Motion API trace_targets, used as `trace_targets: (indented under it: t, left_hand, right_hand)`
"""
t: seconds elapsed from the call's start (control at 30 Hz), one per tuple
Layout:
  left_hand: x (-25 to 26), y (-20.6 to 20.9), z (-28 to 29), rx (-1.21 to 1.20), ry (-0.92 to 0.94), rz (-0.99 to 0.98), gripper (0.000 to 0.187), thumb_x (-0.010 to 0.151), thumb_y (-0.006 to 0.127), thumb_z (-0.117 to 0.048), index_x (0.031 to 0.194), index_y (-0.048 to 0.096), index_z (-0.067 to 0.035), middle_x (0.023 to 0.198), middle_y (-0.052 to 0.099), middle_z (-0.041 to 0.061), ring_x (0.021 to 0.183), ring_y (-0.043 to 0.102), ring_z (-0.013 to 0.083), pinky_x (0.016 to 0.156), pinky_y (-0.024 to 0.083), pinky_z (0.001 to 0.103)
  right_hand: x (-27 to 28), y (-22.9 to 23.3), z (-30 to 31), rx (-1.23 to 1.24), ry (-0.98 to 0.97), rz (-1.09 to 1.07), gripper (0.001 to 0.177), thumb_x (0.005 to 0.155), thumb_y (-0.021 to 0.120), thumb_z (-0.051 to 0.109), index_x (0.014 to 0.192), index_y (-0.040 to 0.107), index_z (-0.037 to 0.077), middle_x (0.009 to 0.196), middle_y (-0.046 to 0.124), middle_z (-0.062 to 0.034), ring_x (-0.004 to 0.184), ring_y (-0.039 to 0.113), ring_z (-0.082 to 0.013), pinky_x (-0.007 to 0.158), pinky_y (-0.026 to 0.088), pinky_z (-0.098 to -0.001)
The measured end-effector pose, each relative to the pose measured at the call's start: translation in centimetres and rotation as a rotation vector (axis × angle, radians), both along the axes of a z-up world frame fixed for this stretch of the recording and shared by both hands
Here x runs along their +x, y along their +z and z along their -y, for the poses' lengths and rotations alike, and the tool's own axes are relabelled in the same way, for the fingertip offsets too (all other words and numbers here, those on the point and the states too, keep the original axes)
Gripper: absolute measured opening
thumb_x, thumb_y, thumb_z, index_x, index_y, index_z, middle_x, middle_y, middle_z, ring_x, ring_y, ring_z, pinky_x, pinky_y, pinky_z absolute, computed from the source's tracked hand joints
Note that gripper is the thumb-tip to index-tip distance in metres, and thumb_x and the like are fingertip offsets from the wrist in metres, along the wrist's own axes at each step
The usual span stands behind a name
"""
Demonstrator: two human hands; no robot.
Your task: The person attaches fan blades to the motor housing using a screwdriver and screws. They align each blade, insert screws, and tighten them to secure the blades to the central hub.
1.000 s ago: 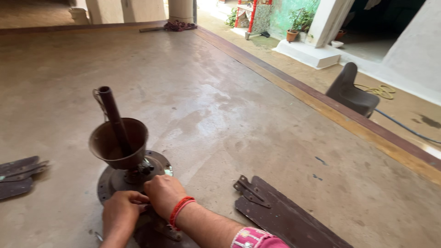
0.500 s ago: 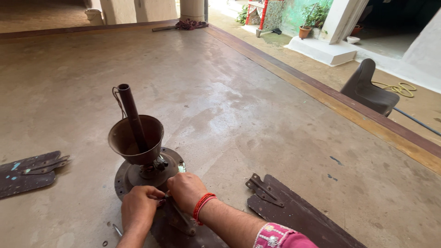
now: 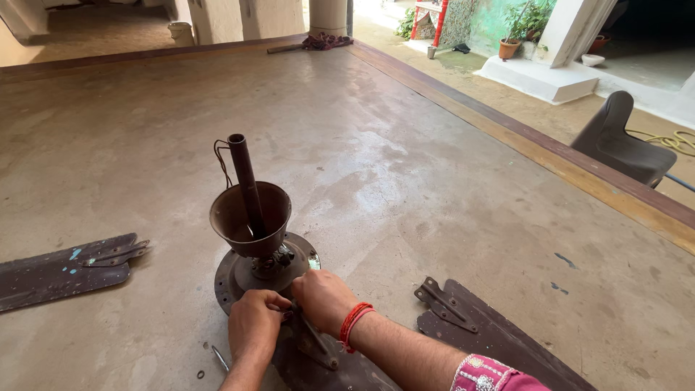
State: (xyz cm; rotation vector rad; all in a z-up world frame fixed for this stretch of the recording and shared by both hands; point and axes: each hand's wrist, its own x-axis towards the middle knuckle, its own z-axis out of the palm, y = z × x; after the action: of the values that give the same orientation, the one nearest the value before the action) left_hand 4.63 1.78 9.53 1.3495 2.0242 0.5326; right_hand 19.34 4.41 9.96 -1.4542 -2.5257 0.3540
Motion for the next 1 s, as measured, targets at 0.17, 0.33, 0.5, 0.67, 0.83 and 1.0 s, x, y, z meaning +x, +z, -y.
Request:
trace_targets:
  t: [0.17,0.33,0.5,0.67,0.83,1.0]
  left_hand:
    - [0.1,0.6,-0.1,-0.019,-0.001,-0.021,0.017,0.094,0.069,-0.008,0.097,0.083,-0.018,0.098,0.082,0.0,0.094,0.078,0.0139,0.086,0.062,0.032]
    - [0.1,0.7,-0.1,-0.01,-0.003,-0.042,0.015,0.092,0.072,-0.008,0.096,0.083,-0.018,0.098,0.08,0.0,0.094,0.077,0.0143,0.086,0.062,0.032]
    - [0.0,0.6,-0.1,-0.015,-0.002,-0.01,0.016,0.093,0.07,-0.007,0.096,0.082,-0.017,0.096,0.082,0.0,0.093,0.078,0.0125,0.086,0.062,0.03]
    - [0.1,0.6,-0.1,-0.024,0.017,-0.003,0.017,0.094,0.069,-0.006,0.096,0.083,-0.017,0.096,0.081,0.0,0.092,0.078,0.0128,0.085,0.062,0.031]
    - [-0.1,0.6,-0.2,-0.033,0.033,0.031,0.013,0.089,0.076,-0.01,0.096,0.083,-0.019,0.097,0.083,-0.001,0.091,0.078,0.0127,0.086,0.061,0.031]
    - [-0.1,0.4,0.2,-0.021,0.042,0.007,0.012,0.089,0.078,-0.015,0.1,0.082,-0.017,0.102,0.082,-0.001,0.094,0.078,0.0144,0.087,0.06,0.032]
  right_hand:
    - [0.4,1.2,-0.1,-0.006,-0.007,-0.04,0.017,0.089,0.064,0.003,0.094,0.079,0.011,0.086,0.075,-0.0148,0.084,0.074,-0.0299,0.079,0.059,-0.0416]
    - [0.4,1.6,0.0,-0.039,-0.007,0.009,0.015,0.092,0.065,0.005,0.092,0.079,0.01,0.085,0.075,-0.0138,0.083,0.074,-0.028,0.079,0.059,-0.0408]
    - [0.3,1.4,0.0,-0.035,0.004,0.014,0.016,0.09,0.064,0.002,0.091,0.078,0.01,0.085,0.075,-0.0129,0.084,0.074,-0.0275,0.079,0.059,-0.0404]
    - [0.6,1.2,-0.1,-0.001,0.046,0.057,0.014,0.092,0.064,0.003,0.092,0.076,0.009,0.085,0.075,-0.0152,0.085,0.074,-0.0302,0.079,0.059,-0.042]
    - [0.0,1.1,-0.1,0.027,0.081,0.123,0.012,0.092,0.064,0.003,0.092,0.075,0.008,0.085,0.074,-0.0156,0.086,0.074,-0.0303,0.078,0.059,-0.0417]
    - [-0.2,1.3,-0.2,0.014,0.161,0.295,0.012,0.09,0.064,0.0,0.093,0.074,0.007,0.084,0.075,-0.0131,0.086,0.075,-0.0255,0.078,0.061,-0.0381]
